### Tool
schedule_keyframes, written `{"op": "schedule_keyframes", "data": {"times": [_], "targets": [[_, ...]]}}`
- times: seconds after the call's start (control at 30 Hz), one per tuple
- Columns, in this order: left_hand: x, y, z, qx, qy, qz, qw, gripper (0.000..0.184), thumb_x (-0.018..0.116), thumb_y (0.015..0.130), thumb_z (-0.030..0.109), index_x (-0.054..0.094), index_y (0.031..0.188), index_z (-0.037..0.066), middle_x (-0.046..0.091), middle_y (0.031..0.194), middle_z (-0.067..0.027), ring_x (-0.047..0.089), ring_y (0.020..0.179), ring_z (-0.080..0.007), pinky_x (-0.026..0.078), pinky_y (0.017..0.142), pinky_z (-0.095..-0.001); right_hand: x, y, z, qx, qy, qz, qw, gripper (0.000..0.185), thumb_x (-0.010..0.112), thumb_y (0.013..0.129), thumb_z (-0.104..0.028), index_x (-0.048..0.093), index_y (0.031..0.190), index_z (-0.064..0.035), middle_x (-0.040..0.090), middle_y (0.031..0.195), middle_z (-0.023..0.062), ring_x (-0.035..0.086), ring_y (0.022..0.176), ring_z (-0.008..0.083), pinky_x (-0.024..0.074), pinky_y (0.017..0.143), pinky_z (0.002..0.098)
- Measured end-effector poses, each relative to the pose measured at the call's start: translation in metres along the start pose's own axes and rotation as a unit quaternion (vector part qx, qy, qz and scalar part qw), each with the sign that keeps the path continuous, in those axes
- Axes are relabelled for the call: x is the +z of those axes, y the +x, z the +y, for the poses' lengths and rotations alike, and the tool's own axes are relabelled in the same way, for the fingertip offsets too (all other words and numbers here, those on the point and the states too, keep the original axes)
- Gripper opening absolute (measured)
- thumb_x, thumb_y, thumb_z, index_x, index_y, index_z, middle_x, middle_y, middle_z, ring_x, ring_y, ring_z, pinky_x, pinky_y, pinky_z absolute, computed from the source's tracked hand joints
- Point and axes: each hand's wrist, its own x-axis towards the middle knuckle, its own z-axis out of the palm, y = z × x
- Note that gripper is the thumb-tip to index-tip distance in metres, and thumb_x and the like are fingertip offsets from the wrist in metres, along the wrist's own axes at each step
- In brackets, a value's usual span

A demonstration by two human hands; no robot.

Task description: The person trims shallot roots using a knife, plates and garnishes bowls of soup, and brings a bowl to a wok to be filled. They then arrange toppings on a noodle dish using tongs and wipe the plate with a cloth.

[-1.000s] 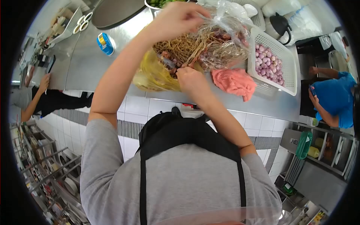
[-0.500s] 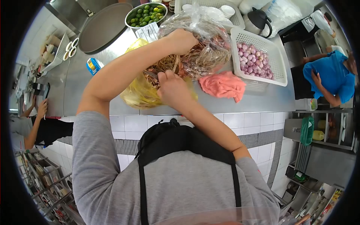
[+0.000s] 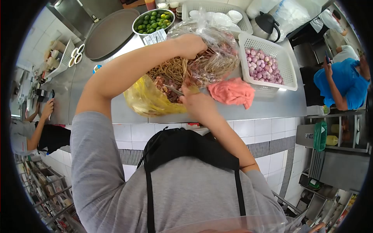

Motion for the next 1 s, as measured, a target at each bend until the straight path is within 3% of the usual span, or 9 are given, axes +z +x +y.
{"op": "schedule_keyframes", "data": {"times": [0.07, 0.17, 0.23, 0.3, 0.37, 0.43, 0.53, 0.87, 1.0], "targets": [[-0.005, -0.017, -0.008, 0.052, -0.088, 0.101, 0.990, 0.026, 0.062, 0.061, 0.007, 0.060, 0.087, 0.002, 0.058, 0.076, -0.0148, 0.057, 0.075, -0.0271, 0.047, 0.065, -0.0353, -0.004, -0.011, 0.008, 0.054, 0.073, -0.051, 0.995, 0.037, 0.049, 0.083, -0.022, 0.045, 0.114, -0.0035, 0.060, 0.072, 0.0182, 0.060, 0.067, 0.0307, 0.0460, 0.061, 0.0415], [-0.026, -0.064, -0.003, 0.026, -0.210, 0.178, 0.961, 0.024, 0.063, 0.062, 0.005, 0.061, 0.086, 0.001, 0.057, 0.074, -0.0103, 0.057, 0.069, -0.0201, 0.047, 0.063, -0.0295, 0.009, -0.023, 0.028, 0.015, 0.178, 0.028, 0.984, 0.038, 0.044, 0.085, -0.020, 0.044, 0.118, -0.0007, 0.059, 0.082, 0.0231, 0.059, 0.075, 0.0349, 0.0443, 0.068, 0.0422], [-0.016, -0.096, 0.001, -0.040, -0.315, 0.179, 0.931, 0.023, 0.063, 0.064, 0.003, 0.060, 0.087, 0.001, 0.057, 0.075, -0.0070, 0.055, 0.070, -0.0157, 0.046, 0.064, -0.0267, 0.010, -0.033, 0.030, 0.056, 0.345, 0.003, 0.937, 0.036, 0.040, 0.089, -0.026, 0.049, 0.115, -0.0028, 0.053, 0.063, 0.0080, 0.053, 0.057, 0.0158, 0.0417, 0.052, 0.0277], [0.001, -0.119, 0.007, -0.112, -0.416, 0.183, 0.884, 0.023, 0.062, 0.066, 0.001, 0.060, 0.089, 0.001, 0.056, 0.077, -0.0037, 0.054, 0.071, -0.0112, 0.046, 0.066, -0.0239, 0.002, -0.030, 0.019, 0.105, 0.456, -0.028, 0.883, 0.038, 0.039, 0.090, -0.028, 0.049, 0.116, -0.0022, 0.049, 0.062, 0.0047, 0.049, 0.055, 0.0125, 0.0394, 0.050, 0.0252], [0.038, -0.132, 0.012, -0.131, -0.631, 0.234, 0.728, 0.025, 0.061, 0.070, -0.001, 0.057, 0.095, 0.001, 0.055, 0.082, 0.0002, 0.053, 0.074, -0.0079, 0.046, 0.068, -0.0230, 0.004, -0.022, 0.009, 0.153, 0.553, -0.058, 0.817, 0.039, 0.038, 0.091, -0.029, 0.048, 0.117, -0.0016, 0.046, 0.060, 0.0013, 0.045, 0.053, 0.0093, 0.0370, 0.048, 0.0228], [0.054, -0.142, 0.025, -0.188, -0.652, 0.235, 0.696, 0.029, 0.061, 0.071, -0.002, 0.054, 0.099, 0.000, 0.056, 0.085, -0.0005, 0.054, 0.075, -0.0085, 0.046, 0.068, -0.0227, 0.008, -0.014, 0.000, 0.166, 0.671, -0.006, 0.723, 0.040, 0.037, 0.092, -0.030, 0.048, 0.118, -0.0004, 0.044, 0.060, 0.0000, 0.043, 0.051, 0.0091, 0.0345, 0.045, 0.0223], [0.059, -0.149, 0.043, -0.245, -0.755, 0.258, 0.551, 0.028, 0.064, 0.071, 0.000, 0.055, 0.098, 0.000, 0.060, 0.089, -0.0038, 0.056, 0.076, -0.0083, 0.046, 0.067, -0.0212, 0.006, -0.002, -0.004, 0.169, 0.679, -0.024, 0.714, 0.041, 0.038, 0.092, -0.031, 0.046, 0.120, -0.0021, 0.047, 0.063, 0.0016, 0.044, 0.051, 0.0095, 0.0354, 0.046, 0.0225], [0.058, -0.156, 0.061, -0.201, -0.742, 0.353, 0.534, 0.030, 0.065, 0.071, -0.001, 0.056, 0.100, -0.004, 0.063, 0.091, -0.0100, 0.060, 0.082, -0.0123, 0.047, 0.074, -0.0233, 0.002, 0.013, -0.019, 0.161, 0.807, -0.111, 0.557, 0.044, 0.039, 0.091, -0.021, 0.028, 0.134, -0.0157, 0.043, 0.056, 0.0014, 0.036, 0.038, 0.0084, 0.0300, 0.034, 0.0203], [0.056, -0.151, 0.065, -0.211, -0.735, 0.356, 0.536, 0.029, 0.062, 0.073, -0.004, 0.056, 0.101, -0.004, 0.062, 0.090, -0.0089, 0.059, 0.084, -0.0126, 0.048, 0.074, -0.0240, -0.005, 0.008, -0.021, 0.140, 0.810, -0.127, 0.555, 0.047, 0.039, 0.091, -0.020, 0.023, 0.135, -0.0168, 0.041, 0.055, 0.0009, 0.033, 0.036, 0.0080, 0.0285, 0.033, 0.0198]]}}
